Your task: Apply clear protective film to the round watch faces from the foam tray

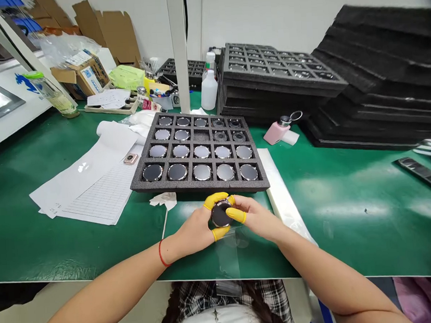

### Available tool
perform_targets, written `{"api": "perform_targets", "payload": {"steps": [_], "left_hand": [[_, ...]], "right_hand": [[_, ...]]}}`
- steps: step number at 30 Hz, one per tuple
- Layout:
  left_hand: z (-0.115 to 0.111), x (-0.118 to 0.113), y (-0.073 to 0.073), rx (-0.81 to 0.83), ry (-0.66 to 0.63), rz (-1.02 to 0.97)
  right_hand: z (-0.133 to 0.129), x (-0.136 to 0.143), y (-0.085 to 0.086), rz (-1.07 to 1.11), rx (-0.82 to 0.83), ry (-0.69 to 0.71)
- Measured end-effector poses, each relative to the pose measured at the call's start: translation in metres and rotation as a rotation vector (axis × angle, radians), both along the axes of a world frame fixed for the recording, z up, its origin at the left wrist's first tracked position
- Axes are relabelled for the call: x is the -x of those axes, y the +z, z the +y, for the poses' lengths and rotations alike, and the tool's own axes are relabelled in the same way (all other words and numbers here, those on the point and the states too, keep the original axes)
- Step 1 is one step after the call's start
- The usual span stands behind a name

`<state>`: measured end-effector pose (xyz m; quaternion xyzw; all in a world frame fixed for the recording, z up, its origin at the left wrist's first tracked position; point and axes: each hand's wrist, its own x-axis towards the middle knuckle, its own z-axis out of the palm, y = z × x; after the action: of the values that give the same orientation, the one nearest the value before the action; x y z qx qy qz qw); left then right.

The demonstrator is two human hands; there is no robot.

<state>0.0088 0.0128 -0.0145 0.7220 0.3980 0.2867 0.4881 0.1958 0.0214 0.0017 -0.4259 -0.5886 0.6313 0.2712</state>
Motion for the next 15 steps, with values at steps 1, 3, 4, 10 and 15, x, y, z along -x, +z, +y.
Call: {"api": "perform_targets", "payload": {"steps": [1,3,4,10,15], "left_hand": [[0.0,0.0,-0.001,-0.008,-0.021,0.009],[0.001,0.0,-0.003,-0.023,-0.008,0.011],[0.002,0.001,-0.005,-0.032,0.031,0.004],[0.019,0.01,-0.008,-0.13,0.35,-0.102],[0.035,0.017,-0.008,-0.141,0.451,-0.255]], "right_hand": [[-0.001,-0.001,0.003,-0.069,-0.059,-0.016],[0.0,-0.003,0.012,-0.145,-0.146,-0.037],[0.002,-0.004,0.018,-0.143,-0.163,-0.049],[0.073,0.005,0.059,-0.188,-0.381,-0.311],[0.175,0.045,0.052,-0.55,-0.535,-0.394]]}}
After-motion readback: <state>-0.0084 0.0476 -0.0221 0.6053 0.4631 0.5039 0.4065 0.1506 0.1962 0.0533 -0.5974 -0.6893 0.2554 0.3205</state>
